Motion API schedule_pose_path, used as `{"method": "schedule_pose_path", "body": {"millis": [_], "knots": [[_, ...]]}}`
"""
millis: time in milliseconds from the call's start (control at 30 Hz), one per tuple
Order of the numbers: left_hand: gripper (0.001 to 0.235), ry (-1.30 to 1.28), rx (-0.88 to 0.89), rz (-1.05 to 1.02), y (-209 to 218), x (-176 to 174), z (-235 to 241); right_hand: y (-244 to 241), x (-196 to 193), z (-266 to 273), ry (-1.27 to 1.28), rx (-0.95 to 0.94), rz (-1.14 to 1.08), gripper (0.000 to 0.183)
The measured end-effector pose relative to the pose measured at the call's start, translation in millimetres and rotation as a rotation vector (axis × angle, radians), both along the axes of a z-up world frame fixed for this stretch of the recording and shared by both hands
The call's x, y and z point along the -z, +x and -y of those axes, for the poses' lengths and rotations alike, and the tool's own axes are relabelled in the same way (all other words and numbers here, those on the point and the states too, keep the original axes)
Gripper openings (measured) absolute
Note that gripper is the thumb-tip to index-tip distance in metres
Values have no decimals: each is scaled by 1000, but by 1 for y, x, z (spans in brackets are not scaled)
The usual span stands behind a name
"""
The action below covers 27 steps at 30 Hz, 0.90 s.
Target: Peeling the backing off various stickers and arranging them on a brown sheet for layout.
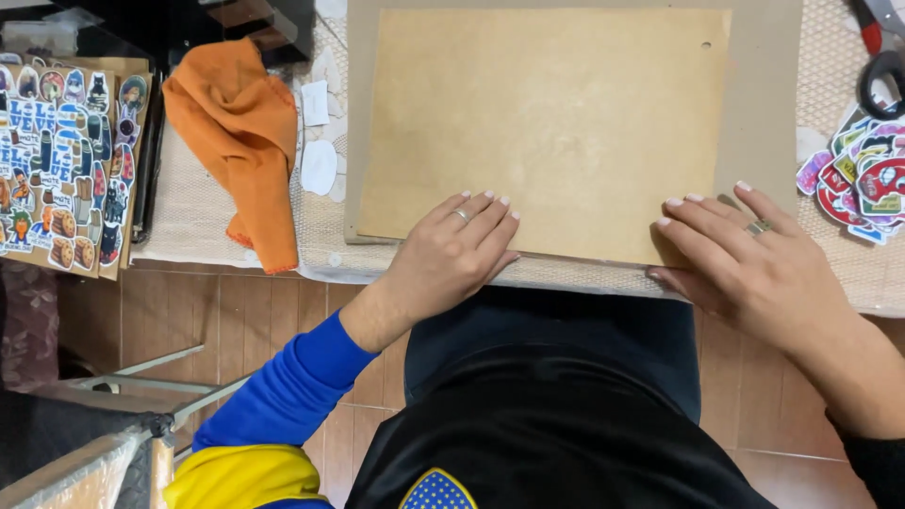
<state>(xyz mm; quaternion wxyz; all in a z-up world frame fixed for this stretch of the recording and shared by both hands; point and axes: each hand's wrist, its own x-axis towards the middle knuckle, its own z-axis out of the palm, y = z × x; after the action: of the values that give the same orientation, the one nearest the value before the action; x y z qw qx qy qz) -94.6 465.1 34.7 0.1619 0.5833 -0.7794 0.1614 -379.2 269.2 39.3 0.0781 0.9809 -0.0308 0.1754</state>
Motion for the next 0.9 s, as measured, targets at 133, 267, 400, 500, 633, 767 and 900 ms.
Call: {"method": "schedule_pose_path", "body": {"millis": [133, 267, 400, 500, 633, 767, 900], "knots": [[16, 68, 56, -316, 9, -10, 13, 8, -5, 6, 383, -8, 126, 20], [11, 41, 37, -454, 21, -11, 37, 29, -12, 25, 679, 125, 120, 11], [11, 65, 31, -366, 13, -7, 57, 41, -4, 37, 640, 143, 97, 11], [11, 20, 71, -345, 2, -6, 73, 47, -2, 36, 593, 112, 131, 8], [16, 50, 18, -299, -14, 9, 93, 50, -3, 32, 504, 214, 92, 15], [22, 158, -39, -404, -22, 22, 106, 55, -1, 29, 624, 230, 98, 18], [21, 277, -120, -548, -23, 22, 110, 58, 1, 30, 639, 319, 21, 19]]}}
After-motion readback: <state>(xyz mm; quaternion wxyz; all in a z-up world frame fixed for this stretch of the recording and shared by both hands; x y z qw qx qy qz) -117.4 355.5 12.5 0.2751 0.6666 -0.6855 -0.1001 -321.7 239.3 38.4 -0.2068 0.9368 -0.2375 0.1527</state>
